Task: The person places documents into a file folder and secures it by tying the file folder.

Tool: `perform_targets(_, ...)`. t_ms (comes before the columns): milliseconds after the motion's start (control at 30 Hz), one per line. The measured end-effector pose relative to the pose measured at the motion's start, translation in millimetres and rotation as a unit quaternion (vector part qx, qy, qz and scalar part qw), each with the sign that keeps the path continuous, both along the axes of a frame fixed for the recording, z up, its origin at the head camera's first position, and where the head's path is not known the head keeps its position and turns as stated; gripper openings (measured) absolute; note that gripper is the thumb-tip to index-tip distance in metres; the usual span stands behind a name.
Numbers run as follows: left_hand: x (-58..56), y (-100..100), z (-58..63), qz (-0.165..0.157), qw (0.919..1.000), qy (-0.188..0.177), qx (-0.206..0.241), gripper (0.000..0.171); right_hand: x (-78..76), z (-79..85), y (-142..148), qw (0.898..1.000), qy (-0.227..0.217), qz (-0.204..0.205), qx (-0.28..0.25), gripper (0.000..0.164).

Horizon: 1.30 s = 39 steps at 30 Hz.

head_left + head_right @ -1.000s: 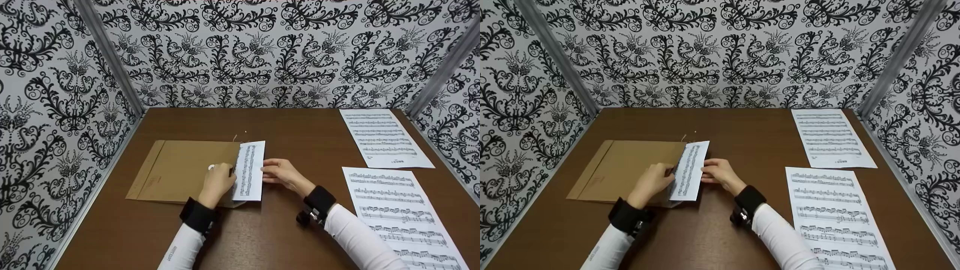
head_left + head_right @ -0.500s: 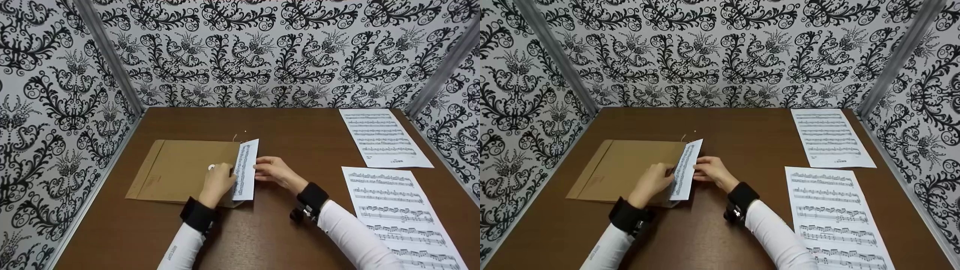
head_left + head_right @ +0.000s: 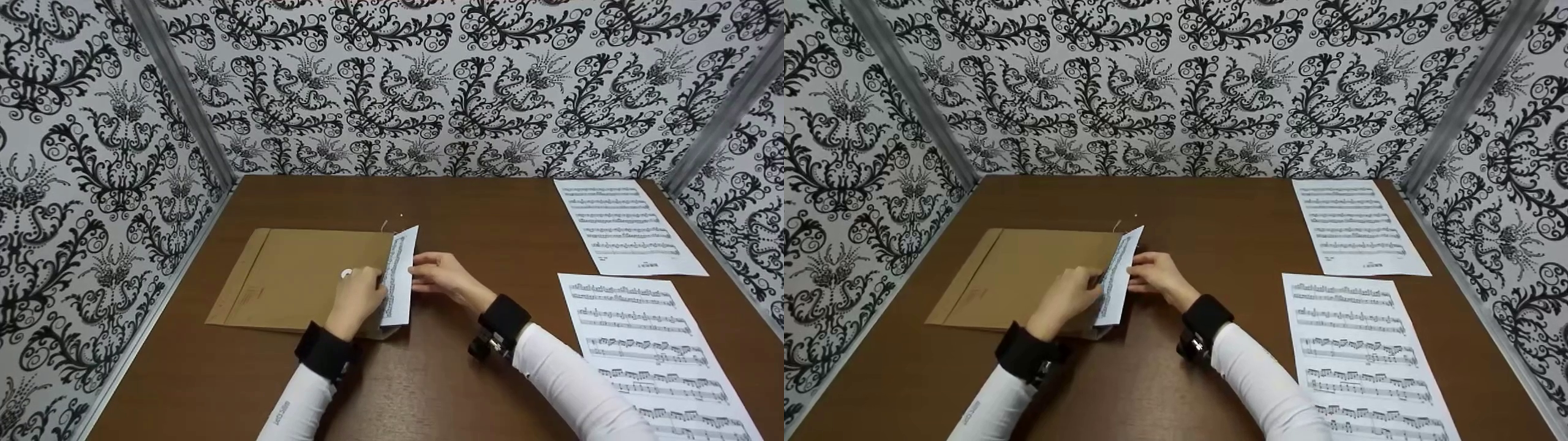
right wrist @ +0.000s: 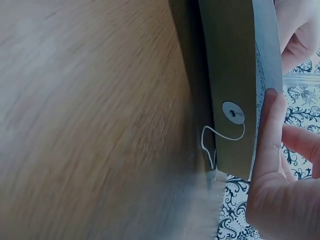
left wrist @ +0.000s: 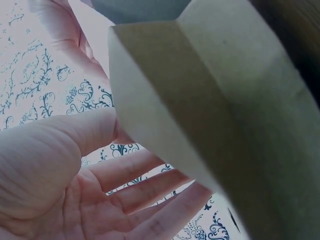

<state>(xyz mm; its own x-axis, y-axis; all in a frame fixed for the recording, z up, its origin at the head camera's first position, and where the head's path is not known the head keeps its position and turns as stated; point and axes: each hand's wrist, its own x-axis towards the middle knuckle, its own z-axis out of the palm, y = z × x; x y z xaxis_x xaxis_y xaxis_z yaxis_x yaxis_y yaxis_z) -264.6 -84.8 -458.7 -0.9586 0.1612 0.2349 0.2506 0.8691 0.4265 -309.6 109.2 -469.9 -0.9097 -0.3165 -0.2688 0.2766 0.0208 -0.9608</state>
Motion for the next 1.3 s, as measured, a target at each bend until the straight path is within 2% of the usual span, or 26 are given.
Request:
perform_targets(267, 0.2, -0.3, -0.2, 0.003, 1.0000, 0.005, -0.004, 0.007, -2.0, -1.6, -6.4, 1.000, 0.010, 0.007, 0.026, 0.044)
perform_targets(567, -1.5, -0.2, -0.5, 0.004, 1.0000, -0.003, -0.005, 0.008, -5.9, -6.7, -10.8, 0.998, 0.007, -0.010, 0.069, 0.041)
perform_targets(700, -1.2, -0.3, -0.2, 0.004, 0.9999, -0.005, -0.009, 0.009, -7.7, -9.8, -13.2, 0.997, -0.008, -0.010, 0.071, 0.041)
perform_targets(967, -1.0, -0.5, 2.5, 0.005, 0.9995, -0.032, -0.002, 0.014, -10.3, -17.3, -18.6, 0.998, -0.018, -0.013, 0.063, 0.039)
perform_targets(1300, -1.8, -0.2, 2.8, 0.010, 0.9996, -0.025, -0.005, 0.013, -12.5, -19.3, -27.1, 0.998, -0.010, -0.008, 0.067, 0.030)
